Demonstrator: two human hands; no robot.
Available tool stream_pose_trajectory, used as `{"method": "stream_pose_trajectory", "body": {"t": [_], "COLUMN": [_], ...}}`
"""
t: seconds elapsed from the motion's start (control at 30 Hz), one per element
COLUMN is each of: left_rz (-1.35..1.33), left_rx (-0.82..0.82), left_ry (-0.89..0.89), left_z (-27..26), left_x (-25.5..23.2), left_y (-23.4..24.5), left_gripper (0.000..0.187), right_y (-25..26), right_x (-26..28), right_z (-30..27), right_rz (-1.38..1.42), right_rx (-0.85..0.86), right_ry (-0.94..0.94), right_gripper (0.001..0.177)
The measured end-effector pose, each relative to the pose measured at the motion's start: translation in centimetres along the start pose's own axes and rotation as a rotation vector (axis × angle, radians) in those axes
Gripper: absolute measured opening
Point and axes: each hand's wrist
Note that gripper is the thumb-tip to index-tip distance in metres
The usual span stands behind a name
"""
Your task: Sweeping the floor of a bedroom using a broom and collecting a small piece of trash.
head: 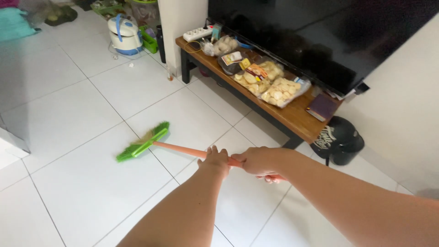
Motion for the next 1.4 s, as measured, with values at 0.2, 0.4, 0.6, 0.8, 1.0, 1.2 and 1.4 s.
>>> {"method": "stream_pose_trajectory", "body": {"t": [0.2,0.4,0.6,0.8,1.0,1.2,1.4], "left_rz": [-0.056,-0.084,-0.128,-0.107,-0.002,0.051,0.128], "left_rx": [0.041,0.084,0.042,-0.010,-0.162,-0.189,-0.247], "left_ry": [-0.122,-0.219,-0.392,-0.594,-0.543,-0.339,-0.114], "left_z": [-7.9,-15.8,-19.9,-21.2,-18.9,-16.2,-14.5], "left_x": [-13.0,-24.5,-31.7,-30.7,-18.9,-0.6,15.1], "left_y": [-8.8,-15.2,-18.4,-13.1,-5.9,1.6,4.2], "left_gripper": [0.040,0.040,0.045,0.044,0.049,0.041,0.035], "right_y": [-3.1,-4.8,-3.7,-0.6,-0.5,-3.4,-8.2], "right_x": [-15.1,-27.4,-33.6,-31.7,-20.0,-3.7,10.3], "right_z": [-6.6,-13.7,-20.0,-23.1,-20.9,-13.9,-7.3], "right_rz": [0.099,-0.041,-0.077,0.012,0.070,0.104,0.145], "right_rx": [0.034,0.075,0.088,0.002,-0.047,-0.021,0.030], "right_ry": [-0.102,-0.155,-0.293,-0.293,-0.189,0.122,0.331], "right_gripper": [0.065,0.059,0.051,0.055,0.047,0.051,0.048]}}
Point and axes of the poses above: each hand's wrist, its own z-axis towards the middle knuckle, its own y-axis out of the back of the hand, x = y × z, and after that the axes turned 4 degrees about -y, right-handed
